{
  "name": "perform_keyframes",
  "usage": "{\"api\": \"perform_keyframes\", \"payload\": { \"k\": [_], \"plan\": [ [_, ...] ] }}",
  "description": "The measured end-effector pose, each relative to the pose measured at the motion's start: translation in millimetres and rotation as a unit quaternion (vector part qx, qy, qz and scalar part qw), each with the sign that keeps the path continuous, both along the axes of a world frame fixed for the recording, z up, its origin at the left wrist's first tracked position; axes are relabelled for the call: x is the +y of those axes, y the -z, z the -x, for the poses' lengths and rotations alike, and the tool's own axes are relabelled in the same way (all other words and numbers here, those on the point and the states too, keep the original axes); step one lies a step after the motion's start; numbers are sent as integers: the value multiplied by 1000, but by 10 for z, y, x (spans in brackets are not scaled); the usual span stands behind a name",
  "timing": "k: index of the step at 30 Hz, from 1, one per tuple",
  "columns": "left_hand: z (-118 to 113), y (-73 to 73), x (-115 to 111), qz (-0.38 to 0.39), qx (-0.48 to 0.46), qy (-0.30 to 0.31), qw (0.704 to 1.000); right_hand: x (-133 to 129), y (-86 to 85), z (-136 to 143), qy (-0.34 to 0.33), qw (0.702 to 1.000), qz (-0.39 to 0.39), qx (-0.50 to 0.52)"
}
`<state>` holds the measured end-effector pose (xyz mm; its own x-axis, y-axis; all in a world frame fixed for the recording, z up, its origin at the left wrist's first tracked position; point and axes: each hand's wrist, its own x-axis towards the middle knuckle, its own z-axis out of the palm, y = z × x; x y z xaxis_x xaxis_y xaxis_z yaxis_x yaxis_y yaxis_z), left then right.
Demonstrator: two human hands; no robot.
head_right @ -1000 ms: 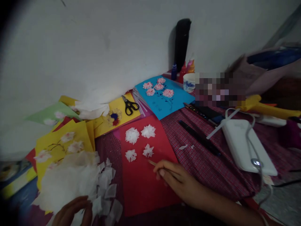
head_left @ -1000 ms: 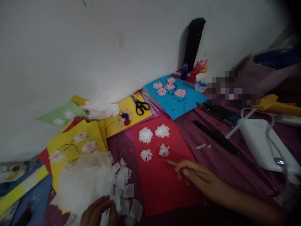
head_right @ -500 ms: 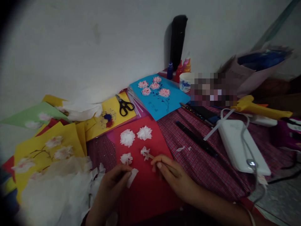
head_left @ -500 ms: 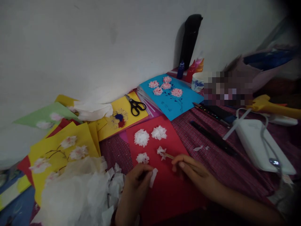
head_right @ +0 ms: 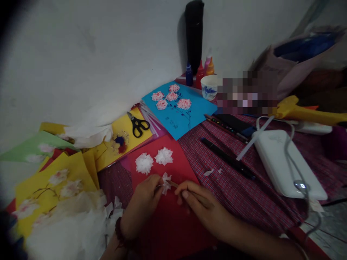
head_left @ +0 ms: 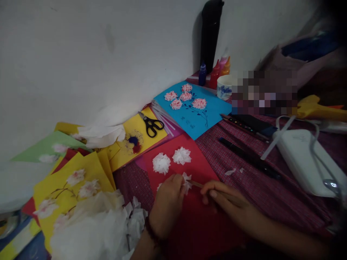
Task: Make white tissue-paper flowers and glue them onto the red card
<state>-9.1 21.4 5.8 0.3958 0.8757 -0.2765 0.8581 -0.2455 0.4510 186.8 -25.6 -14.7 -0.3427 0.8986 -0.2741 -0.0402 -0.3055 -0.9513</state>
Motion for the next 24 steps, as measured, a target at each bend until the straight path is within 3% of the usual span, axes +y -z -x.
{"api": "perform_keyframes", "payload": {
  "k": [5,11,15,19,24],
  "plan": [
    [-35,-12,87,13,-43,-19,999,-66,-25,-117,6,996,-62,-56],
    [-33,-75,184,20,-80,-36,996,-49,-161,-81,-117,968,-178,-132],
    [-44,-57,198,18,-102,-41,994,-33,-147,19,-142,950,-230,-155],
    [-63,-49,188,24,-117,-42,992,-21,-100,69,-151,944,-236,-176],
    [27,-195,143,11,-130,-62,989,-34,-58,83,-151,944,-229,-183]
  ]
}}
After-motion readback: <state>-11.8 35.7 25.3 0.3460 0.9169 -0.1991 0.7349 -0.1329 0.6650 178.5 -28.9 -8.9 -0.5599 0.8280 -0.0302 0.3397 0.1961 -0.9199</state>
